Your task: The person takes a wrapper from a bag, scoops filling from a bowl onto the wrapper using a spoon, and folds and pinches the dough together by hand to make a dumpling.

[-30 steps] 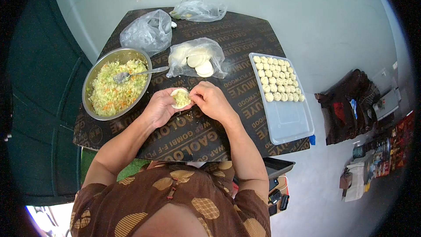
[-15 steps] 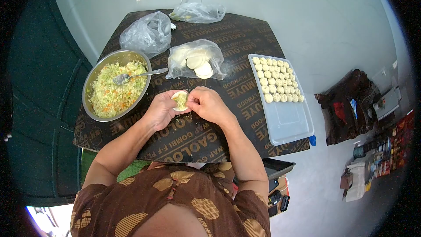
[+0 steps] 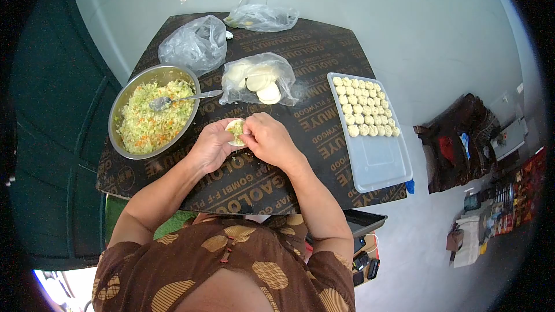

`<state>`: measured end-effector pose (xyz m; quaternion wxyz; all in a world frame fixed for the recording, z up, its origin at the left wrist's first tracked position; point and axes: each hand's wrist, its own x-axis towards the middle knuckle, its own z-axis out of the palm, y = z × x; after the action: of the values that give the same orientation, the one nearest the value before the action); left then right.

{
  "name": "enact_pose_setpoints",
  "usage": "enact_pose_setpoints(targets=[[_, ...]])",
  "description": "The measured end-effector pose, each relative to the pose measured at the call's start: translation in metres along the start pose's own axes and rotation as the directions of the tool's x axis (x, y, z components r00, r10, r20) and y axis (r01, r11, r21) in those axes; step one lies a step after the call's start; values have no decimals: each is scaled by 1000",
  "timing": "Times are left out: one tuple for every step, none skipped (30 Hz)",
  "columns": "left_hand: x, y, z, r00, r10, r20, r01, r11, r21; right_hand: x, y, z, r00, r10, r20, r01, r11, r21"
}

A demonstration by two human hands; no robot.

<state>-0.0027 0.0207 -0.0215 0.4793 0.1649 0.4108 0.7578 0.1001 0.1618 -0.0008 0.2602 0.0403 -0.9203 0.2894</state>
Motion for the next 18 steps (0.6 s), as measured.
enact_pose_setpoints(targets=[[-1,1,1,1000,1,0,-1,1000,-1,0,0,-1,1000,-16,-4,16,1000,-7],[-2,3,2,1000,0,0,0,1000,-11,0,0,-1,999,-33,-6,33,999,-14],[-2,4,3,1000,0,-1,0,1000,-21,1,-1,-1,999,-35,-4,35,999,-13],[-2,5,1,1000,2,-2,-2,1000,-22,1,-1,-1,999,-42,-15,42,999,-1],[-1,5,-1,1000,12,14,-11,999,-42,1,-2,-1,999,-48,-26,48,999,10],[0,5,-3,999,21,30,-19,998,-62,1,-3,-2,998,-49,-25,49,999,10],[-1,5,-2,999,21,30,-19,998,-62,1,-6,-2,999,-33,-5,33,999,18],[-2,6,-2,999,31,31,-28,997,-76,1,-7,-2,1000,-18,16,17,999,27],[-3,7,-1,999,40,32,-37,995,-90,1,-6,-1,1000,-18,16,17,999,27],[-3,6,-2,999,39,32,-36,995,-90,0,-4,1,1000,-24,21,24,1000,1],[-2,5,-4,999,34,38,-30,994,-102,0,-3,3,999,-29,25,30,999,-25],[-2,4,-5,999,30,43,-25,993,-115,0,-3,3,999,-28,25,29,999,-25],[-3,5,-5,999,30,44,-24,993,-115,0,-2,2,999,-23,31,24,1000,-17],[-4,6,-4,998,21,52,-14,991,-134,0,-2,2,999,-19,38,19,1000,-9],[-5,8,-3,998,14,60,-5,988,-154,0,-1,0,999,-20,38,21,1000,-9],[-5,8,-2,998,17,60,-8,988,-153,0,-2,-2,1000,14,-10,-13,999,52],[-5,9,-2,998,17,66,-7,989,-151,0,-2,-4,997,54,-57,-47,992,116],[-5,9,-1,997,16,72,-5,989,-149,1,-4,-4,997,54,-58,-47,992,116]])
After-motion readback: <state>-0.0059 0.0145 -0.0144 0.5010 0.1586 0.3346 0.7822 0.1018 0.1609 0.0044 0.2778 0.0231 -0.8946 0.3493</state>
